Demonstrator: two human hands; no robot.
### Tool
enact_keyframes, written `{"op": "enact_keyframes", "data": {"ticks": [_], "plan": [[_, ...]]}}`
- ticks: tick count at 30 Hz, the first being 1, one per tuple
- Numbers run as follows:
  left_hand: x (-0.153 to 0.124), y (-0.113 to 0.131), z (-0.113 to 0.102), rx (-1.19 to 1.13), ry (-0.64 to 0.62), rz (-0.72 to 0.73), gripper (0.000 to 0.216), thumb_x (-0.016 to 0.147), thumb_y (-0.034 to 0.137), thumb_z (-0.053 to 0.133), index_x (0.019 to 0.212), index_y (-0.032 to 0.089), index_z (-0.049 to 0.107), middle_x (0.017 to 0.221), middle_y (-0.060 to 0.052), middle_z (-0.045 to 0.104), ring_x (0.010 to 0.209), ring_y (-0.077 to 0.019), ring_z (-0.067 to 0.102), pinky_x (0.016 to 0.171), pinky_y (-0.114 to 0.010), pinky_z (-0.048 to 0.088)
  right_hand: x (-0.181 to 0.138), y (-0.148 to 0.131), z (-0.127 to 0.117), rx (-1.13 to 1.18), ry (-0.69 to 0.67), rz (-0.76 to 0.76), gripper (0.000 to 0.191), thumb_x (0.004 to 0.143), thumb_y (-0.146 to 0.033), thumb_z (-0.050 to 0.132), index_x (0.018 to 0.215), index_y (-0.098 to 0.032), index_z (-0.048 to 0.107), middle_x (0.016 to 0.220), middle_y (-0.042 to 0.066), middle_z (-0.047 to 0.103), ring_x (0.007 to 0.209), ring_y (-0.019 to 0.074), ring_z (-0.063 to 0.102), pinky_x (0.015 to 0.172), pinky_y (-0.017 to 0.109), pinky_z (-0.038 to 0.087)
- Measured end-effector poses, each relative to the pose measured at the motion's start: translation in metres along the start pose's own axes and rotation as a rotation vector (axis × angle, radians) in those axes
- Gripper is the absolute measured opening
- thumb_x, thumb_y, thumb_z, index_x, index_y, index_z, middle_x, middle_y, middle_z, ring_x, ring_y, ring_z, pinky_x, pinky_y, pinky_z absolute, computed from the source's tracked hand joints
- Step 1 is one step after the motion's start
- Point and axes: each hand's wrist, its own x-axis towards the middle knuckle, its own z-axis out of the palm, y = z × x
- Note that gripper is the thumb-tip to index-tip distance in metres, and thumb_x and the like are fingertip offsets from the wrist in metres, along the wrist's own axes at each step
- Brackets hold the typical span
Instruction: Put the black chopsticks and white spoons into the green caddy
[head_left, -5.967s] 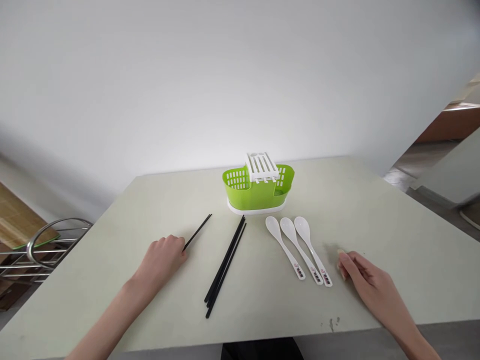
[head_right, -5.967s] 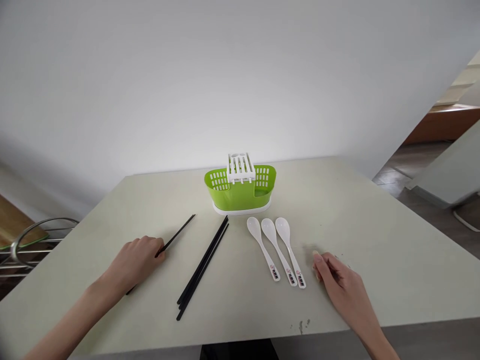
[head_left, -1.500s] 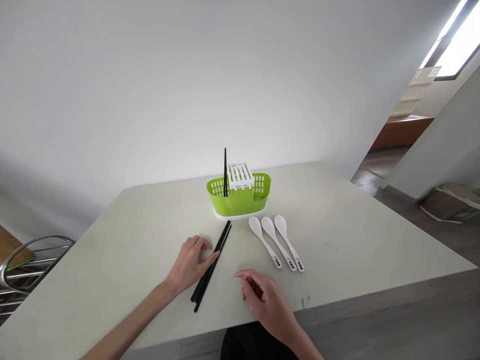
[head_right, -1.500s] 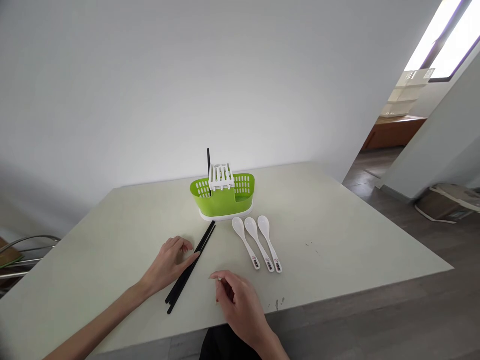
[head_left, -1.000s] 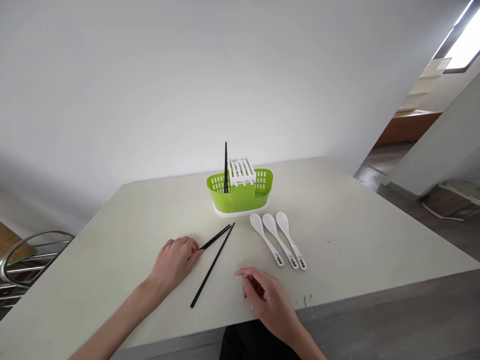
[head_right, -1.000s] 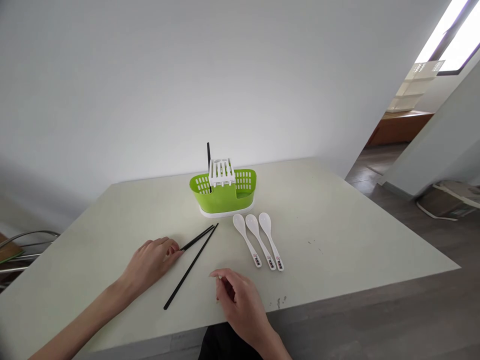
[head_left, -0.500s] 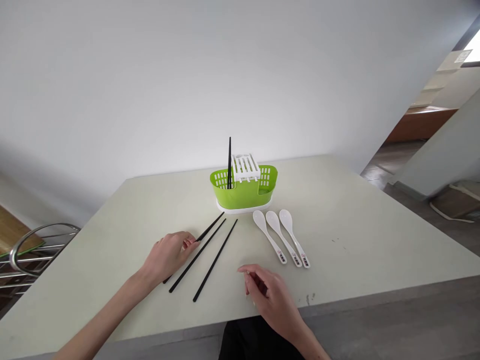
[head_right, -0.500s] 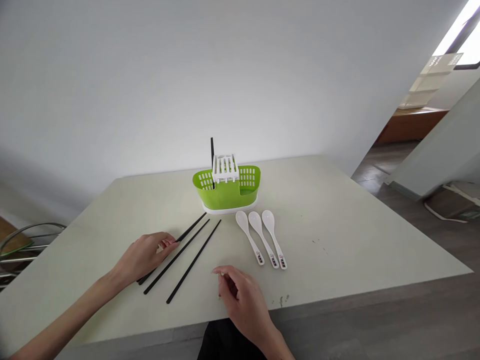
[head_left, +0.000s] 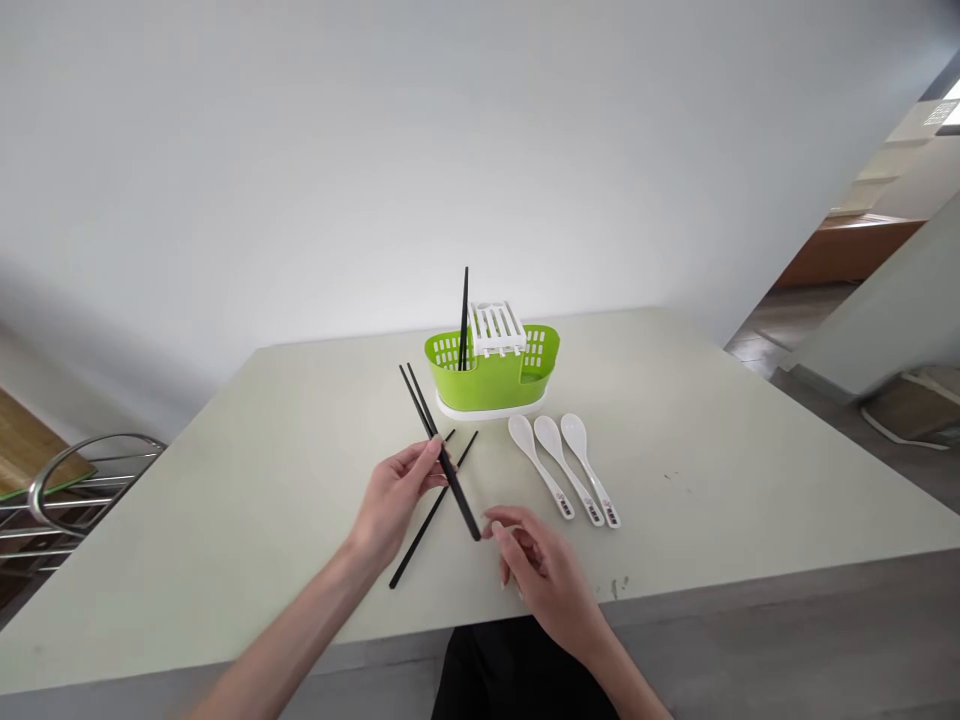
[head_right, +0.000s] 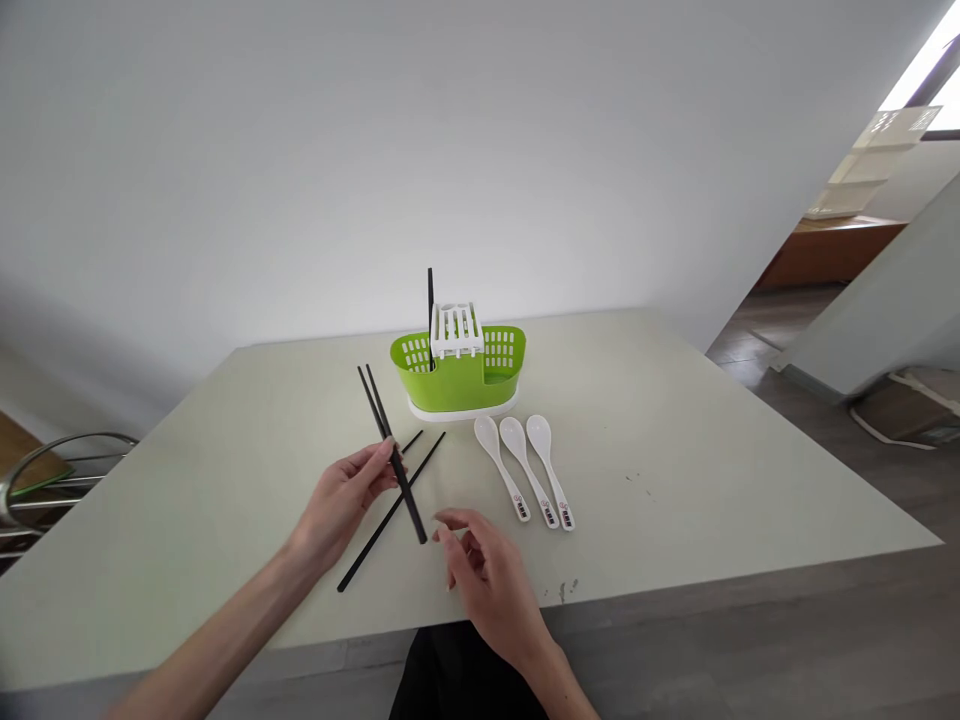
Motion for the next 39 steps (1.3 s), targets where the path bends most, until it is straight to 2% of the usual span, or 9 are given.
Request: {"op": "enact_keyframes", "data": {"ticks": [4, 7, 12, 18, 23, 27, 31, 35, 39], "plan": [[-0.006, -0.011, 0.031, -0.088, -0.003, 0.002, 0.042, 0.084, 0.060, 0.076, 0.089, 0.019, 0.078, 0.096, -0.007, 0.079, 0.088, -0.0196, 0.073, 0.092, -0.034, 0.060, 0.003, 0.000, 0.000, 0.131, 0.004, 0.020, 0.050, 0.107, -0.060, 0.044, 0.131, -0.020, 0.062, 0.105, 0.009, 0.070, 0.063, 0.0124, 0.061, 0.052, 0.025, 0.045], [-0.008, -0.013, 0.040, -0.075, 0.005, 0.021, 0.040, 0.082, 0.059, 0.078, 0.088, 0.019, 0.078, 0.093, -0.005, 0.078, 0.084, -0.0196, 0.073, 0.088, -0.034, 0.062, 0.004, 0.001, 0.002, 0.166, 0.005, 0.041, 0.052, 0.107, -0.062, 0.043, 0.130, -0.020, 0.062, 0.089, 0.002, 0.064, 0.056, 0.0106, 0.052, 0.050, 0.024, 0.042], [-0.006, -0.013, 0.031, -0.054, -0.005, 0.019, 0.040, 0.080, 0.058, 0.081, 0.092, 0.020, 0.080, 0.092, -0.006, 0.079, 0.090, -0.0232, 0.075, 0.086, -0.036, 0.065, 0.003, 0.006, 0.003, 0.132, 0.040, 0.067, 0.055, 0.106, -0.063, 0.044, 0.128, -0.018, 0.065, 0.068, -0.005, 0.044, 0.057, 0.0116, 0.041, 0.051, 0.023, 0.036], [-0.011, -0.015, 0.020, -0.061, 0.034, 0.000, 0.041, 0.079, 0.057, 0.082, 0.094, 0.019, 0.081, 0.099, -0.008, 0.080, 0.094, -0.0237, 0.075, 0.093, -0.039, 0.064, 0.002, 0.009, 0.002, 0.103, 0.041, 0.060, 0.055, 0.106, -0.060, 0.045, 0.133, -0.017, 0.066, 0.068, -0.004, 0.044, 0.059, 0.0124, 0.041, 0.052, 0.024, 0.036], [-0.011, -0.010, 0.003, -0.003, 0.074, 0.070, 0.039, 0.082, 0.057, 0.080, 0.085, 0.019, 0.079, 0.091, -0.008, 0.079, 0.089, -0.0225, 0.075, 0.091, -0.038, 0.064, -0.002, 0.013, 0.005, 0.136, 0.097, 0.072, 0.057, 0.105, -0.059, 0.048, 0.144, -0.019, 0.059, 0.076, -0.002, 0.049, 0.058, 0.0121, 0.042, 0.050, 0.024, 0.041], [0.019, 0.029, -0.034, -0.005, 0.354, 0.279, 0.041, 0.079, 0.056, 0.082, 0.091, 0.017, 0.078, 0.093, -0.006, 0.079, 0.090, -0.0202, 0.075, 0.093, -0.037, 0.064, -0.001, 0.016, 0.008, 0.161, 0.198, 0.012, 0.055, 0.105, -0.053, 0.051, 0.153, -0.026, 0.046, 0.104, 0.005, 0.057, 0.063, 0.0116, 0.048, 0.048, 0.024, 0.043], [0.065, 0.092, -0.060, 0.007, 0.545, 0.564, 0.043, 0.078, 0.055, 0.083, 0.095, 0.016, 0.077, 0.091, -0.006, 0.078, 0.092, -0.0203, 0.076, 0.094, -0.038, 0.064, 0.002, 0.021, 0.011, 0.162, 0.248, -0.016, 0.050, 0.106, -0.049, 0.051, 0.150, -0.026, 0.046, 0.107, 0.007, 0.058, 0.071, 0.0143, 0.058, 0.047, 0.022, 0.046], [0.110, 0.132, -0.050, 0.142, 0.491, 0.632, 0.040, 0.080, 0.052, 0.082, 0.096, 0.016, 0.075, 0.094, -0.007, 0.080, 0.088, -0.0209, 0.078, 0.092, -0.039, 0.065, 0.004, 0.023, 0.012, 0.153, 0.238, -0.060, 0.047, 0.105, -0.048, 0.052, 0.146, -0.025, 0.050, 0.105, 0.008, 0.061, 0.071, 0.0150, 0.062, 0.051, 0.024, 0.051], [0.149, 0.128, -0.024, 0.292, 0.324, 0.555, 0.040, 0.078, 0.046, 0.084, 0.101, 0.015, 0.073, 0.094, -0.008, 0.082, 0.080, -0.0213, 0.079, 0.086, -0.039, 0.065, 0.003, 0.019, 0.013, 0.138, 0.227, -0.058, 0.047, 0.107, -0.049, 0.048, 0.147, -0.025, 0.048, 0.109, 0.008, 0.062, 0.071, 0.0147, 0.062, 0.058, 0.026, 0.054]]}}
